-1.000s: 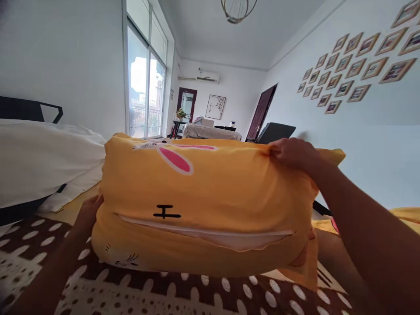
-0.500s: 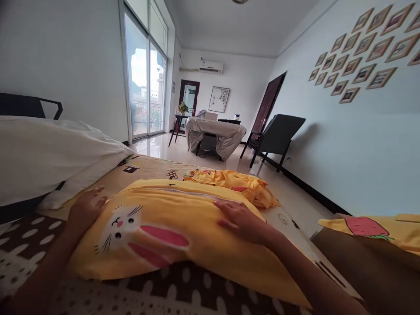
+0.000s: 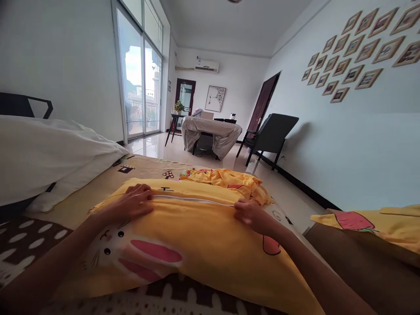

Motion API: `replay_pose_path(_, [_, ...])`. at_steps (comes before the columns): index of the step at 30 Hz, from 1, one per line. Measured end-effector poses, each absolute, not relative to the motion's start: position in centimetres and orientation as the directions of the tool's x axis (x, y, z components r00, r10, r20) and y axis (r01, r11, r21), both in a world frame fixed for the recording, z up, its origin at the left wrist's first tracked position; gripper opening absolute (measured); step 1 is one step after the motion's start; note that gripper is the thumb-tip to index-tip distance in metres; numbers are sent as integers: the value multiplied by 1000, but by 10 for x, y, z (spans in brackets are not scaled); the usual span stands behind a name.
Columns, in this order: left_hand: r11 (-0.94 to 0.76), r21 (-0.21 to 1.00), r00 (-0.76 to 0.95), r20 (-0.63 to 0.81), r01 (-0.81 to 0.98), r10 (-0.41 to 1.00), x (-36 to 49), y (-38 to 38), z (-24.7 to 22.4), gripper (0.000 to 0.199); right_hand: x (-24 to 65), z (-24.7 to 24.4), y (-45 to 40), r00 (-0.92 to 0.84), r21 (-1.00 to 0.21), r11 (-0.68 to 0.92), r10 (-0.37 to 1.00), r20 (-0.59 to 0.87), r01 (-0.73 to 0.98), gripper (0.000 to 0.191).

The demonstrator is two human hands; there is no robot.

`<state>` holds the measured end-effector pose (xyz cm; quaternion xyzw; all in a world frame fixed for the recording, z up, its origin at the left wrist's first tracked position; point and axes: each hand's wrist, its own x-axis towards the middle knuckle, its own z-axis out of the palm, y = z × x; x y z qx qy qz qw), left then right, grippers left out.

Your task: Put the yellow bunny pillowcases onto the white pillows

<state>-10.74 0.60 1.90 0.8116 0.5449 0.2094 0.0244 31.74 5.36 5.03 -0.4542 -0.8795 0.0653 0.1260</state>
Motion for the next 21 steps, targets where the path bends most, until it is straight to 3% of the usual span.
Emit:
replay_pose_path(3, [-411, 301, 318, 313, 861, 895, -114, 10, 16, 29, 318, 42, 62, -573, -224, 640, 762, 302, 735, 26])
replay_pose_path(8, [-354, 232, 297, 247, 906, 922, -121, 19, 15, 16, 315, 19, 80, -528, -372, 576, 817, 233, 728, 35])
replay_pose_path(14, [-210, 216, 144, 287, 954, 947, -121, 46, 11, 23, 293, 18, 101, -445, -320, 492, 870, 213, 809, 22])
replay_pose_path(21, [-47, 158, 0, 284, 986, 959, -110, 50, 5, 27, 275, 20, 91, -283, -318, 409, 883, 376, 855, 16])
